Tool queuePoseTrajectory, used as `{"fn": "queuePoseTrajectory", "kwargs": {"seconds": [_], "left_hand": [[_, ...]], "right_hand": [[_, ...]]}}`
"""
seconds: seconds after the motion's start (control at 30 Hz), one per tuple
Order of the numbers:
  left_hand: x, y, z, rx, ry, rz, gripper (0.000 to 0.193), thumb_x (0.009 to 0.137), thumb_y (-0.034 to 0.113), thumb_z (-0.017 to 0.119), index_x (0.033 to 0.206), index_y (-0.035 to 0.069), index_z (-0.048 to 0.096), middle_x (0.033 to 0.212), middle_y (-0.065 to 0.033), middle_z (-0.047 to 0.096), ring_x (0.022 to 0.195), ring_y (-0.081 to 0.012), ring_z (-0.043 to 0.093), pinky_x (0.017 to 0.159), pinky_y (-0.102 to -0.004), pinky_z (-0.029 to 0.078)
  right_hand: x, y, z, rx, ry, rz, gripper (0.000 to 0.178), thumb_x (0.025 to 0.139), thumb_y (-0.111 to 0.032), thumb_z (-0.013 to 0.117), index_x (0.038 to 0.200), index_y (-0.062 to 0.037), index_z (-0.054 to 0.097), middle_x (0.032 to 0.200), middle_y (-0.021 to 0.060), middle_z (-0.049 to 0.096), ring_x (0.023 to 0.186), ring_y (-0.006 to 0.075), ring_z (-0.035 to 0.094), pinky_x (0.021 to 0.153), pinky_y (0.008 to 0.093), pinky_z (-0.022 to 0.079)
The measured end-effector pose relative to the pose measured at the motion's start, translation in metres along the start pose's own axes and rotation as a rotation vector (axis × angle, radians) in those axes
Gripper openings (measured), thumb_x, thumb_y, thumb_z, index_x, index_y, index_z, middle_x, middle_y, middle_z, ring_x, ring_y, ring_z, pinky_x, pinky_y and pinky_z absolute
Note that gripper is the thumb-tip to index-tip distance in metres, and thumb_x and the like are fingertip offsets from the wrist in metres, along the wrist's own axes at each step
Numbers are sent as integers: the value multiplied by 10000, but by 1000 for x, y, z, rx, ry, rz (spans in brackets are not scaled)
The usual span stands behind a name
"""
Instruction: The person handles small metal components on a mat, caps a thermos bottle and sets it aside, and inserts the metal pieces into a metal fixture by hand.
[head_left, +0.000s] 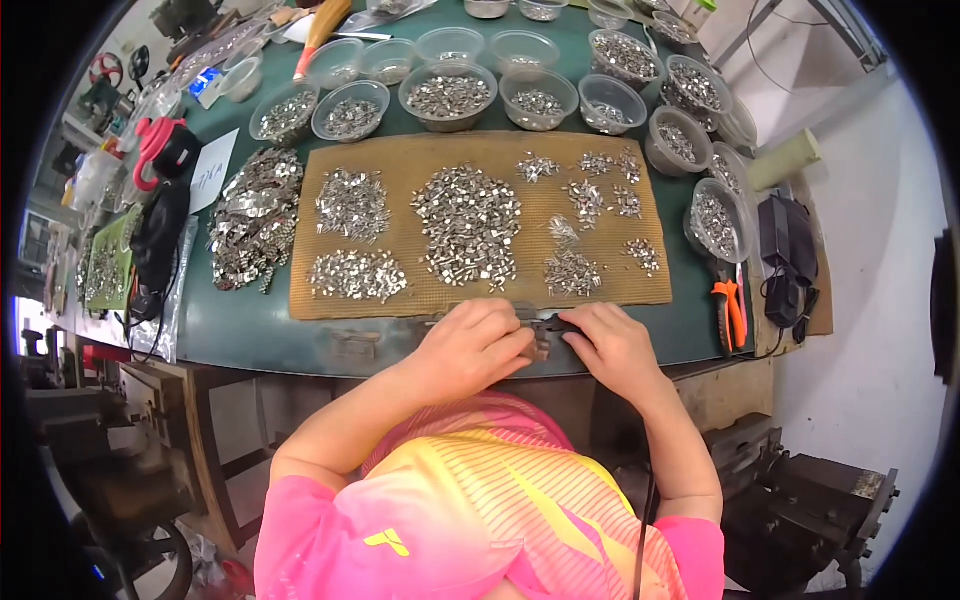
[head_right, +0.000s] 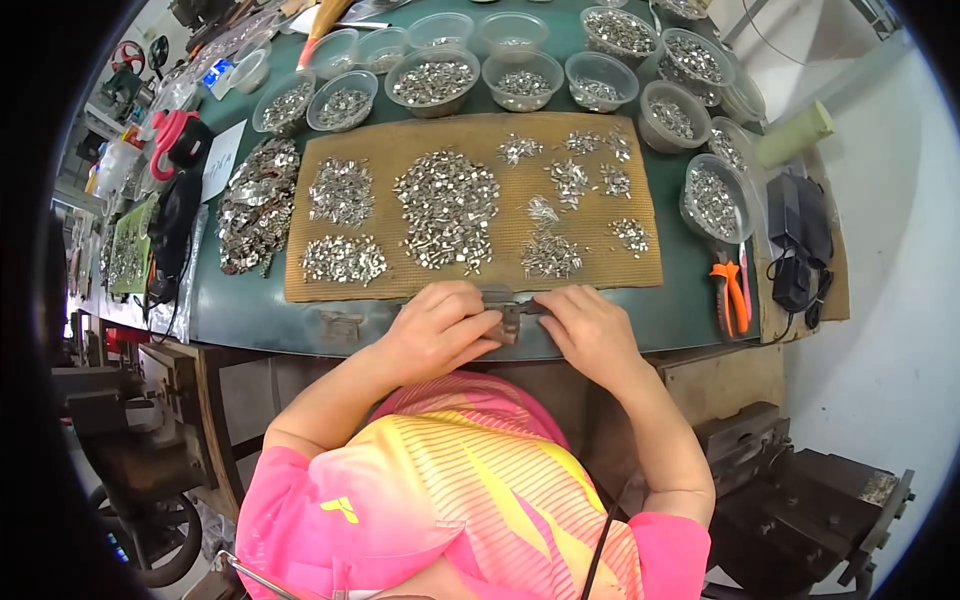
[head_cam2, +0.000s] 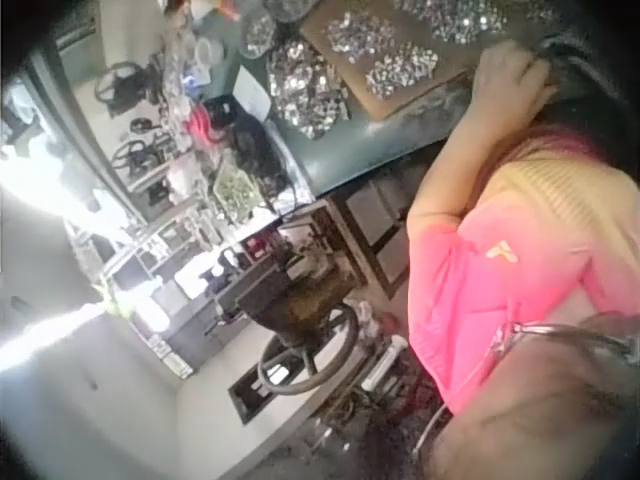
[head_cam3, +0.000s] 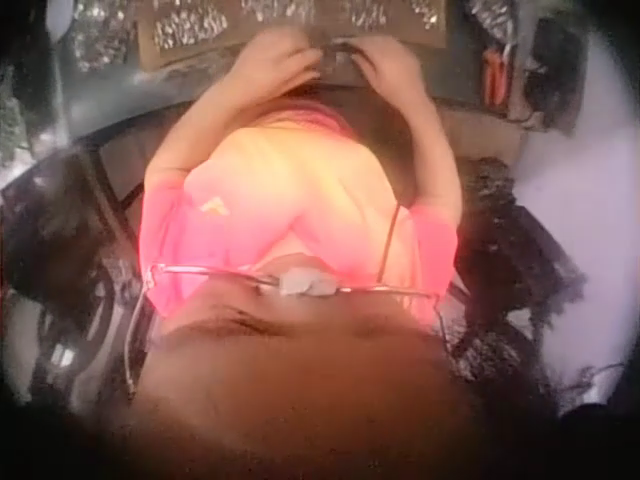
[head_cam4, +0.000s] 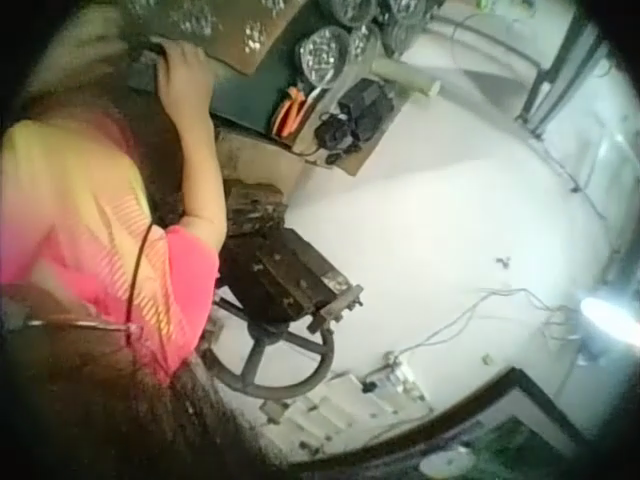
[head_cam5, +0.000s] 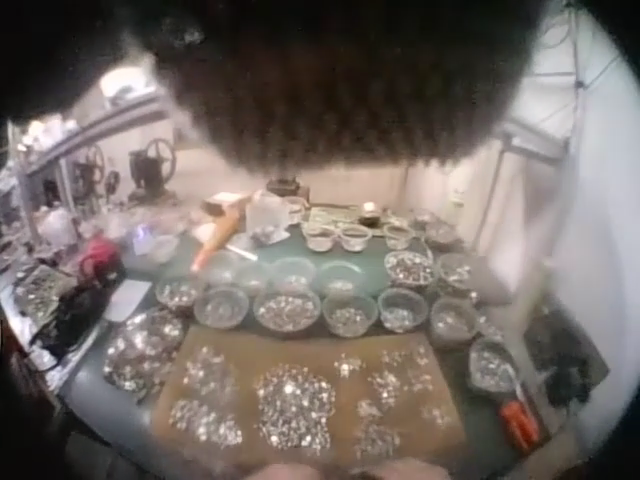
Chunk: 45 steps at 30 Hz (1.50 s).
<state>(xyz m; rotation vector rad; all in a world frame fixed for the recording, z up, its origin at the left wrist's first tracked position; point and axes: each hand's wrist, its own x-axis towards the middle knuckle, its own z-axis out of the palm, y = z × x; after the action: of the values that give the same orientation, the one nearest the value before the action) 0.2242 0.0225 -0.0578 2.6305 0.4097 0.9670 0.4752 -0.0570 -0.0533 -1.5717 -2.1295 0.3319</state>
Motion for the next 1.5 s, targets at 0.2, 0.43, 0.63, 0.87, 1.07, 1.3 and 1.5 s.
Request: {"fn": "queuePoseTrajectory", "kwargs": {"seconds": [0.2,0.43,0.63,0.87,1.07,1.3,1.5], "left_hand": [[2,-4,11,88,-65,-164,471,764,208,850,1181,62,687,1059,-92,608,1057,-319,612,915,-445,511],[-40,-14,-17,217,-5,-309,502,766,248,850,1196,43,693,1030,-92,606,1011,-313,605,873,-427,518],[-58,-17,-19,222,31,-357,476,766,232,847,1191,70,709,1031,-75,609,984,-300,597,852,-422,516],[-64,-18,-17,204,69,-334,465,753,211,856,1170,61,715,1037,-78,617,964,-300,606,821,-413,521],[-76,-18,-18,93,89,-229,417,755,141,851,1122,42,679,1028,-99,631,954,-316,621,814,-420,529],[-57,-23,-32,15,58,-283,421,741,130,867,1106,50,672,1014,-124,634,961,-337,630,802,-426,532],[-59,-15,-38,-3,48,-353,367,773,118,838,1092,48,671,1024,-108,634,949,-319,621,801,-425,531]], "right_hand": [[5,6,2,-45,-5,-14,237,864,-115,740,1095,-97,692,972,48,656,906,270,657,738,405,556],[10,15,0,60,-10,-87,214,852,-119,774,1039,-66,684,900,73,696,799,281,681,685,387,544],[21,5,2,245,-57,-54,178,864,-140,788,980,-62,678,815,93,698,749,294,693,663,382,534],[28,-16,8,269,-134,-53,173,894,-161,756,964,-60,634,858,103,709,781,314,695,662,413,525],[29,-21,-2,544,-554,321,464,895,-214,769,1306,-91,594,847,109,711,761,315,694,663,407,517],[29,-10,-3,343,-470,101,559,896,-222,779,1397,-115,555,811,68,708,693,273,687,638,369,523],[52,-14,-20,383,-609,174,500,915,-244,772,1362,-114,589,834,39,710,713,197,689,652,333,526]]}}
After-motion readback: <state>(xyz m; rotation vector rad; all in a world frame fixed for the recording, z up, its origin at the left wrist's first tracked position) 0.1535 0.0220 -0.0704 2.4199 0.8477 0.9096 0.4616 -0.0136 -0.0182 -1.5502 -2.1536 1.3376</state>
